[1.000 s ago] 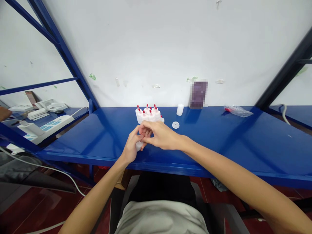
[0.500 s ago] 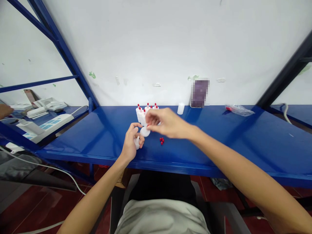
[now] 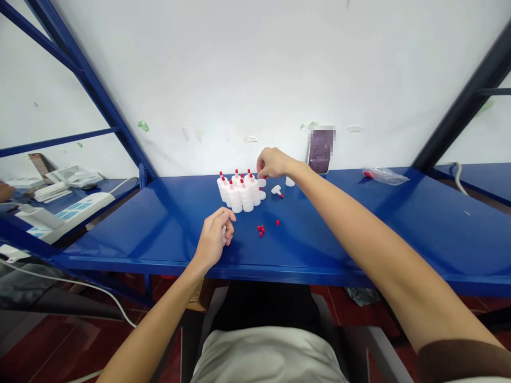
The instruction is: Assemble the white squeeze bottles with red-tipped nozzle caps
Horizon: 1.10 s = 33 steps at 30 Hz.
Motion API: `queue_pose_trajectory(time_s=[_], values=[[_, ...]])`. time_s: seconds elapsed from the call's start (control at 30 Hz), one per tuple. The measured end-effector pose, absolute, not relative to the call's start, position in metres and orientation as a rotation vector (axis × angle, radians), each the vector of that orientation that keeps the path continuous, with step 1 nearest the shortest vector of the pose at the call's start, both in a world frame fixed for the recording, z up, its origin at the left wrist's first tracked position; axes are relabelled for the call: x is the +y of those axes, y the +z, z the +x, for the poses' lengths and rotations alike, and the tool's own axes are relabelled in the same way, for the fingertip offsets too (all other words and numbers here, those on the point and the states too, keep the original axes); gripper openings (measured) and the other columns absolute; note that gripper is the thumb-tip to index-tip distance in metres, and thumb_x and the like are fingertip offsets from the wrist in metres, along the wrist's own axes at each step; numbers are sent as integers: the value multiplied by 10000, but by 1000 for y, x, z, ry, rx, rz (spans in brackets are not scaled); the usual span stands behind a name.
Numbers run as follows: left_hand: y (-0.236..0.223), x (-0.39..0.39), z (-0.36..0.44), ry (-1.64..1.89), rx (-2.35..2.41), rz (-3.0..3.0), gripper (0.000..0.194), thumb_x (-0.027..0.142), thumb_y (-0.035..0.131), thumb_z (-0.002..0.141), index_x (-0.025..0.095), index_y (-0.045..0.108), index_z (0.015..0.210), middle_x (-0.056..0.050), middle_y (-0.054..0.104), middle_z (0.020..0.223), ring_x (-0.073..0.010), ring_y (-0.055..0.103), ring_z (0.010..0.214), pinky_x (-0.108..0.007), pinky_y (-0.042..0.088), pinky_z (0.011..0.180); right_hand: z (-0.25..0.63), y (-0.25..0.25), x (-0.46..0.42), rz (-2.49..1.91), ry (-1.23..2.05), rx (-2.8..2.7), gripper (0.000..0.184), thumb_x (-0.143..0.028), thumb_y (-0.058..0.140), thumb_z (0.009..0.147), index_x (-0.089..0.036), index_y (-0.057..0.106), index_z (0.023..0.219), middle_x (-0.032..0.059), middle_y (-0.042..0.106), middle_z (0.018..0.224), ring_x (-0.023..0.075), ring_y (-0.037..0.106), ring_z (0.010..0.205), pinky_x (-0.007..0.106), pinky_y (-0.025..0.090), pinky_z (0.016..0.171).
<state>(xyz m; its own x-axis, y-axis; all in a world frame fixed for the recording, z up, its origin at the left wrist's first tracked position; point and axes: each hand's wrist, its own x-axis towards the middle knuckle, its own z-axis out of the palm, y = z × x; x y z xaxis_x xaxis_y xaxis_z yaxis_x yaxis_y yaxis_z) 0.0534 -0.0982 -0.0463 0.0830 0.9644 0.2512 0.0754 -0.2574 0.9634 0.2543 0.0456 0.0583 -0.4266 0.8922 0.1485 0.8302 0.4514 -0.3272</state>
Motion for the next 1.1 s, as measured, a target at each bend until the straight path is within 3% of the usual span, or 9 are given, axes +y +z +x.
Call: queue_pose_trajectory(time_s=[0.33, 0.67, 0.87, 0.97, 1.1], values=[[-46, -98, 54, 1280, 1096, 1513, 281, 412, 443, 926, 186, 541, 791, 61, 418, 499, -93, 388, 439, -198, 321, 436, 257, 39, 55, -1450, 409, -2459, 90, -140, 702, 719, -129, 739, 801, 43, 755, 747, 150, 687, 676, 229, 507, 607], [-48, -98, 54, 1285, 1090, 1542, 286, 408, 430, 930, 188, 544, 787, 57, 417, 500, -100, 399, 453, -202, 332, 456, 297, 36, 33, -1443, 451, -2430, 130, -208, 736, 729, -161, 706, 847, 30, 746, 742, 188, 700, 696, 299, 533, 666], [-44, -102, 53, 1278, 1037, 1509, 269, 389, 349, 928, 201, 538, 894, 68, 439, 488, -104, 407, 420, -204, 346, 448, 264, 21, -41, -936, 748, -2192, 217, -360, 737, 778, -176, 674, 874, 41, 740, 826, 185, 696, 761, 335, 569, 747], [-45, -102, 51, 1270, 929, 1489, 199, 329, 382, 878, 205, 518, 956, 75, 457, 494, -100, 401, 410, -196, 332, 428, 233, 18, -71, -694, 811, -2210, 142, -284, 723, 806, -182, 663, 885, 25, 734, 832, 161, 696, 758, 310, 569, 746], [-46, -100, 51, 1303, 732, 1397, 134, 299, 453, 807, 195, 486, 885, 75, 444, 529, -91, 397, 416, -202, 352, 404, 210, 19, -80, -595, 864, -2307, 96, -179, 666, 842, -192, 635, 932, 0, 731, 789, 141, 697, 727, 276, 562, 691]])
